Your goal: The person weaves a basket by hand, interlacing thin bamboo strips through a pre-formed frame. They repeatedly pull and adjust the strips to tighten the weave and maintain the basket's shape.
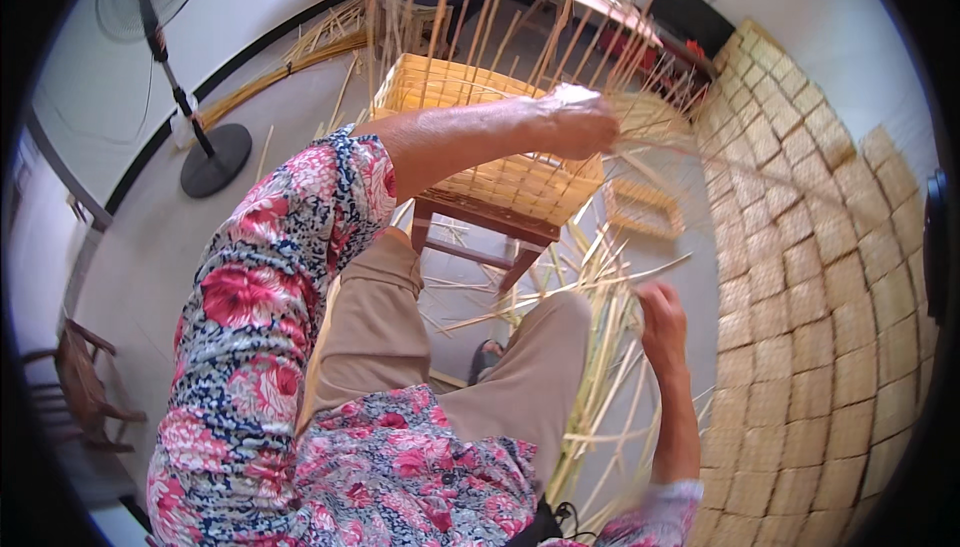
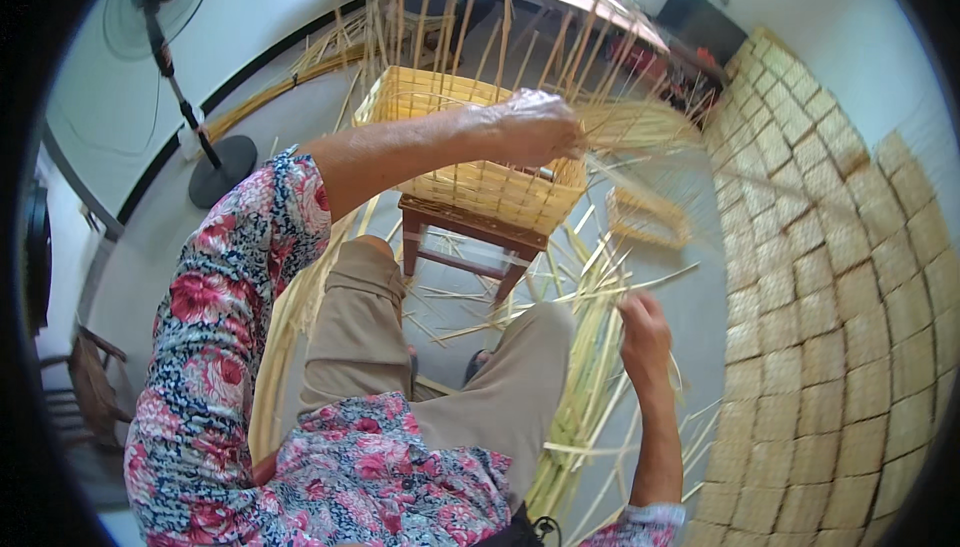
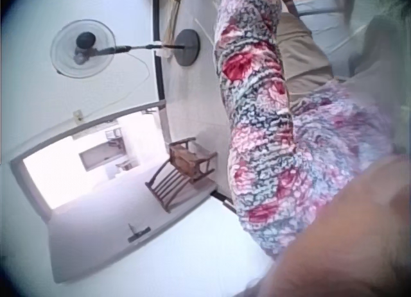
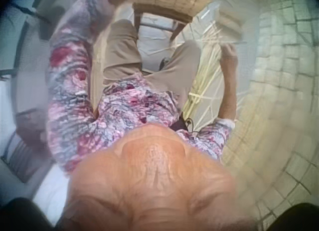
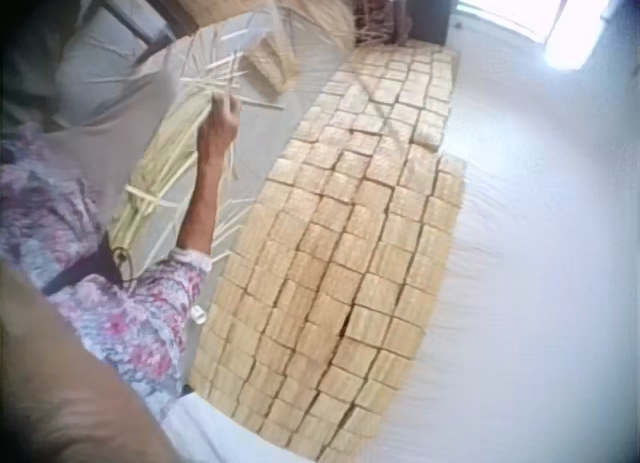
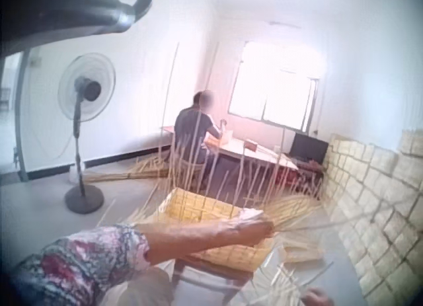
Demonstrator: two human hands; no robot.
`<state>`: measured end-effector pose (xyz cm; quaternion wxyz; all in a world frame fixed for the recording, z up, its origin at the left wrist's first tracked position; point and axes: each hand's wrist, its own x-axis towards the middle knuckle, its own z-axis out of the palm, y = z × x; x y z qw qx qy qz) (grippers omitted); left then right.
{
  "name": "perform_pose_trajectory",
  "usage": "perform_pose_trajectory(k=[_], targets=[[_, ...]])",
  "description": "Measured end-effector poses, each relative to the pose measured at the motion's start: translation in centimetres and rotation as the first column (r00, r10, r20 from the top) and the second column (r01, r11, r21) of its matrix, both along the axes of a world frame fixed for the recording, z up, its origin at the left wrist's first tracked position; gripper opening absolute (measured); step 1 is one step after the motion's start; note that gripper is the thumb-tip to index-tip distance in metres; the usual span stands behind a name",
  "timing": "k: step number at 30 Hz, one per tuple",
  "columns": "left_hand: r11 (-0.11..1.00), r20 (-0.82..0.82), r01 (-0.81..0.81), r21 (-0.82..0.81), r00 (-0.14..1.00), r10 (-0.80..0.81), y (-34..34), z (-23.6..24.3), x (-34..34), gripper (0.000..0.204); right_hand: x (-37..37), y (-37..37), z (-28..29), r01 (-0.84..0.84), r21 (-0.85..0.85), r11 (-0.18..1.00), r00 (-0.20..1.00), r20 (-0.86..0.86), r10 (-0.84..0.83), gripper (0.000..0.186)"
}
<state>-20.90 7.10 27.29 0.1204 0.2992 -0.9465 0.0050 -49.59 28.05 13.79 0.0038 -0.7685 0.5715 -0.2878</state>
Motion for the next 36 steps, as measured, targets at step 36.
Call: perform_pose_trajectory(k=[36], targets=[[0.874, -0.060, 0.379, -0.303, 0.908, -0.414, -0.7, -2.2, 9.5, 0.022, 12.7, 0.1, 20.6, -0.211, -0.077, 0.975, 0.915, 0.335, 0.224, 0.022]])
